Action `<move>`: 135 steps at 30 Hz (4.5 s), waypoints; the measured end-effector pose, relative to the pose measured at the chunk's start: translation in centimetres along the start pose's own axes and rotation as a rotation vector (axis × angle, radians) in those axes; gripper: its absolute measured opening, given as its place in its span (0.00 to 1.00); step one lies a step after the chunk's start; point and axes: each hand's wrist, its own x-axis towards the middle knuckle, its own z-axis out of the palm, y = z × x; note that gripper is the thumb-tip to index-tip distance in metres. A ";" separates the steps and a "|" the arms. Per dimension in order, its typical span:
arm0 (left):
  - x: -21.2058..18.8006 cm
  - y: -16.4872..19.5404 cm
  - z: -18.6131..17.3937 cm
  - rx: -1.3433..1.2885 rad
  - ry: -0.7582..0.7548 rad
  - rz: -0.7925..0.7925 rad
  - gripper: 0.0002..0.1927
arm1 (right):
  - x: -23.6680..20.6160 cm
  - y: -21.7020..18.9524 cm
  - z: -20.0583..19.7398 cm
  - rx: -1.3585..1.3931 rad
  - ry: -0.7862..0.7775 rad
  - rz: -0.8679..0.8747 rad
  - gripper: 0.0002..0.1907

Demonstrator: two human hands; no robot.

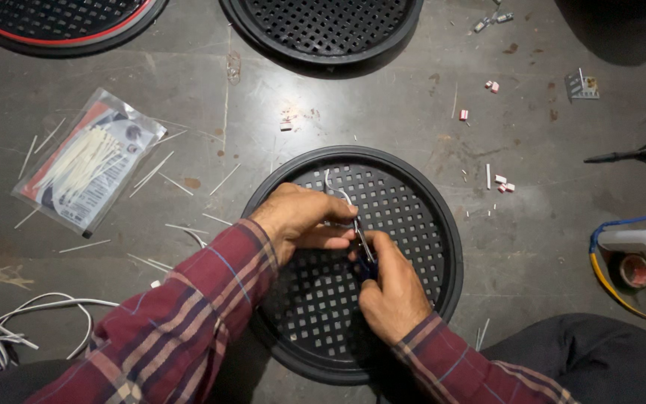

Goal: The person sits on the floor and assembles a speaker grille by inserting white zip ties through the perforated surface. They use wire cutters to trim the excess length of the zip ties and then attach a small circuit board to the grille.

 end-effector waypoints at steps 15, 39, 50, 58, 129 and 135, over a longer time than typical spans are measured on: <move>0.6 0.2 -0.3 -0.017 -0.019 -0.028 0.12 | 0.1 0.2 0.1 -0.016 0.015 -0.041 0.28; 1.1 -0.7 -0.3 -0.049 -0.025 0.024 0.10 | 0.4 0.4 0.0 -0.085 0.053 -0.096 0.30; 1.5 -0.7 0.0 -0.047 -0.014 0.002 0.11 | 0.3 0.3 -0.2 -0.068 0.005 0.011 0.30; 1.3 -0.8 -0.1 -0.031 -0.019 0.011 0.10 | 0.4 -0.1 -0.3 -0.051 0.019 -0.049 0.27; -1.1 -1.9 2.2 0.789 0.180 1.113 0.09 | 2.7 3.2 0.6 0.420 0.103 0.025 0.19; -0.7 -3.4 2.3 0.713 0.214 1.153 0.07 | 3.7 4.7 1.2 0.774 0.035 0.220 0.16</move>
